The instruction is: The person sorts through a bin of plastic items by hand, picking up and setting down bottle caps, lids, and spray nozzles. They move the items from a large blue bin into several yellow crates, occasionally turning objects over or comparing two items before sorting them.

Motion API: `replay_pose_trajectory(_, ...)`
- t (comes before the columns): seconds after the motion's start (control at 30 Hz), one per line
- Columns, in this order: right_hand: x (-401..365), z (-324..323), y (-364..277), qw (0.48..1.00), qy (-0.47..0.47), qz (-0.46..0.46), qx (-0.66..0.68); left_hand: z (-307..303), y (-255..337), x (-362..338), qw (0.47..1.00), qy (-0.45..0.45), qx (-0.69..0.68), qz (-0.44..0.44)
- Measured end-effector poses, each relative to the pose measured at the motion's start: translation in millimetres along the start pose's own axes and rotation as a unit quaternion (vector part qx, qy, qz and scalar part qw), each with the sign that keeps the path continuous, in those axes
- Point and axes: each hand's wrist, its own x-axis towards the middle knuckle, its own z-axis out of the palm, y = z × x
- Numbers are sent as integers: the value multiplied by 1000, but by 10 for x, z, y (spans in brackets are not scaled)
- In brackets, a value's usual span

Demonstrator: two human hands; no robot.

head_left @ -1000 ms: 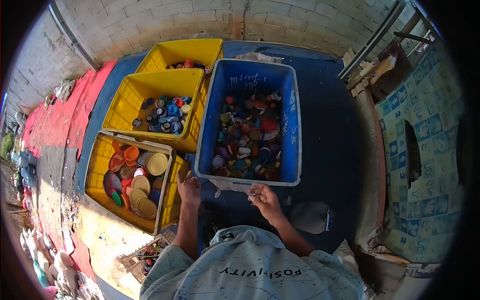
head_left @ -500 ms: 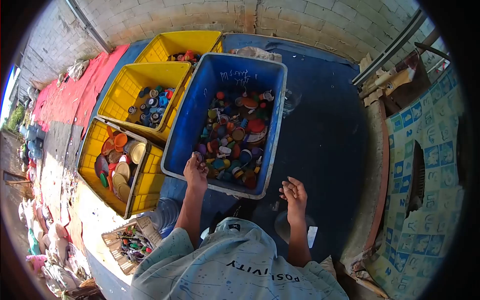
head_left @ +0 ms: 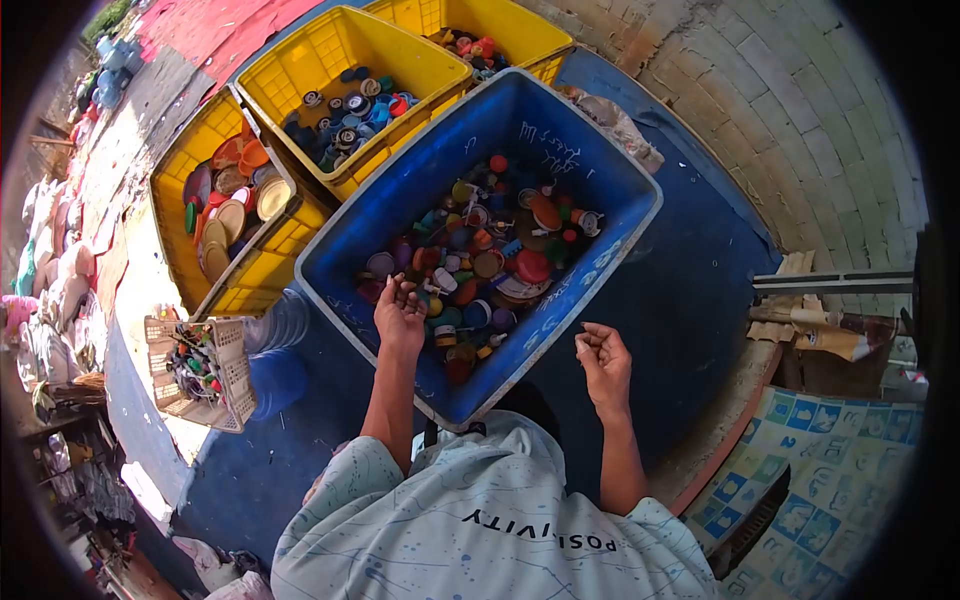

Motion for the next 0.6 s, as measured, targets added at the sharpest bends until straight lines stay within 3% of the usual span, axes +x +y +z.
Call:
replay_pose_trajectory(0.1, 494, 91, -130, 998, -40, -45, 3, -5, 117, -158, 999, 14, -22, 26)
replay_pose_trajectory(0.23, 1098, 430, -203, 990, -134, -36, -19, -118, 168, -318, 997, 27, -46, 64)
replay_pose_trajectory(0.3, 1344, 628, -281, 974, -203, -44, -90, -185, 107, -404, 993, 51, -66, 83)
replay_pose_trajectory(0.5, 2213, 1171, -212, 847, -436, -114, -282, -112, -321, -557, 970, 124, -164, 126)
replay_pose_trajectory(0.6, 2611, 1476, 159, 760, -530, -155, -342, 75, -585, -703, 958, 156, -191, 149)
